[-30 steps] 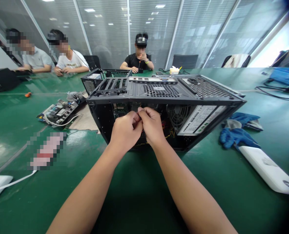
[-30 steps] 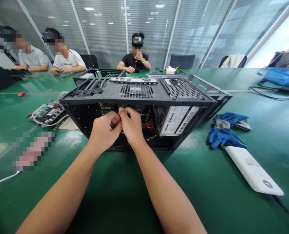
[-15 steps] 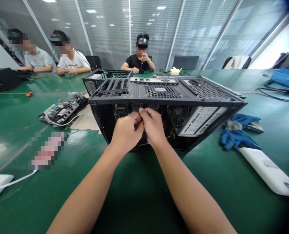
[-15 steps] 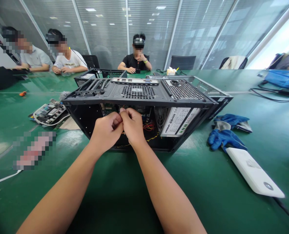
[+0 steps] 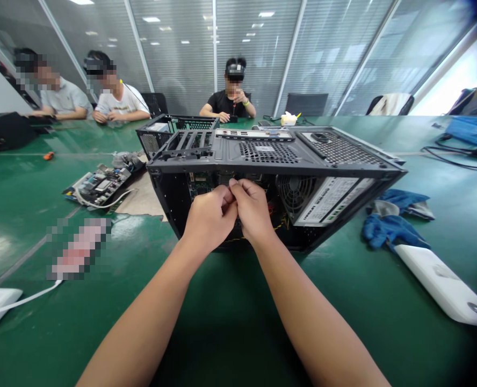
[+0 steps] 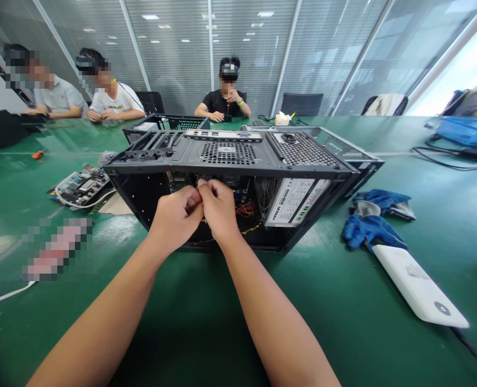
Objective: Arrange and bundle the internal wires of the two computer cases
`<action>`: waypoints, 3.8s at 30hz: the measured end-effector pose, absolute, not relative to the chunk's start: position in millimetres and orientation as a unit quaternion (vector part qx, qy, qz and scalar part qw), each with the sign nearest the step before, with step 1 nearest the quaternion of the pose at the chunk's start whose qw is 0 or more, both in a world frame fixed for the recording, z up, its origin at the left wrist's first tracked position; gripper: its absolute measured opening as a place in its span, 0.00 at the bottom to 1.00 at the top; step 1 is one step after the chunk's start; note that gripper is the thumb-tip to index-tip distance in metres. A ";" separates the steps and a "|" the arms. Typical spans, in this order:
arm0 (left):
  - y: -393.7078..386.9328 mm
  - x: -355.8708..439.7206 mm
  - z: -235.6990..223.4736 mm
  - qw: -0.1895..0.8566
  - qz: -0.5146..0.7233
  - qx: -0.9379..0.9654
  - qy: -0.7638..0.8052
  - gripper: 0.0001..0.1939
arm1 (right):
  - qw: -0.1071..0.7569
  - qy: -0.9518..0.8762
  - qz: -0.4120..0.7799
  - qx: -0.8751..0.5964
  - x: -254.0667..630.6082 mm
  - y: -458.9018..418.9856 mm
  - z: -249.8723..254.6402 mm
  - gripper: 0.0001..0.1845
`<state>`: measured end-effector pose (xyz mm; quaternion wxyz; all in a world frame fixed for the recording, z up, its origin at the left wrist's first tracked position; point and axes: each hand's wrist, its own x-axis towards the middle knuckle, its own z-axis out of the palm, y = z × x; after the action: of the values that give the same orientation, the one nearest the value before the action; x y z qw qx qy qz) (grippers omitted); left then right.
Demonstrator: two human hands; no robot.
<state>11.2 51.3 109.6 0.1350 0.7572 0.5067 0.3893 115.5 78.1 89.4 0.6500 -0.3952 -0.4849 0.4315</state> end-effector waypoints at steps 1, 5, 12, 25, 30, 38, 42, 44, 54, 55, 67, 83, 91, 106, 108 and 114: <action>51.3 11.3 109.6 0.136 0.389 0.757 0.508 0.05 | 0.649 -0.485 0.431 -0.397 115.6 78.0 89.4 0.22; 51.6 11.1 108.5 0.135 0.386 0.757 0.509 0.05 | 0.648 -0.486 0.430 -0.398 115.6 78.2 89.3 0.22; 52.4 10.9 108.1 0.130 0.376 0.760 0.514 0.05 | 0.649 -0.489 0.428 -0.395 115.1 79.3 88.2 0.22; 50.6 11.0 112.1 0.130 0.353 0.763 0.526 0.04 | 0.646 -0.482 0.443 -0.393 112.8 80.3 84.4 0.22; 51.5 10.2 111.0 0.126 0.345 0.767 0.525 0.04 | 0.641 -0.483 0.439 -0.403 112.5 80.5 83.8 0.22; 51.3 10.1 111.7 0.130 0.342 0.768 0.526 0.03 | 0.643 -0.478 0.451 -0.394 112.5 79.3 86.2 0.21; 52.2 9.5 110.3 0.133 0.340 0.770 0.523 0.03 | 0.644 -0.474 0.451 -0.397 112.1 79.4 87.0 0.21; 52.3 9.4 110.1 0.133 0.338 0.771 0.523 0.04 | 0.644 -0.474 0.449 -0.398 111.9 79.5 87.0 0.22; 52.2 8.6 110.5 0.133 0.330 0.774 0.523 0.04 | 0.645 -0.472 0.452 -0.396 111.7 80.4 84.8 0.21; 52.3 8.4 110.5 0.131 0.329 0.775 0.523 0.04 | 0.644 -0.472 0.452 -0.397 111.7 80.6 84.4 0.21; 51.4 8.6 111.1 0.133 0.324 0.777 0.523 0.05 | 0.651 -0.463 0.460 -0.387 111.9 80.2 83.8 0.21; 52.2 7.6 111.4 0.134 0.315 0.780 0.524 0.04 | 0.652 -0.463 0.461 -0.385 111.7 80.7 83.0 0.20; 52.2 6.2 109.9 0.130 0.314 0.783 0.520 0.05 | 0.651 -0.465 0.460 -0.386 111.9 80.7 83.6 0.21; 50.8 7.6 112.7 0.125 0.325 0.772 0.532 0.03 | 0.652 -0.469 0.458 -0.380 111.2 80.0 84.0 0.21; 50.8 7.4 112.6 0.126 0.327 0.771 0.533 0.03 | 0.652 -0.471 0.459 -0.379 110.9 79.3 84.7 0.21; 50.0 6.8 113.5 0.120 0.325 0.770 0.536 0.06 | 0.652 -0.473 0.454 -0.380 112.2 78.1 86.7 0.21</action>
<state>6.8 50.0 113.5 0.1197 0.7700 0.5360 0.3247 112.2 78.1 86.7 0.6524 -0.3799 -0.4730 0.4543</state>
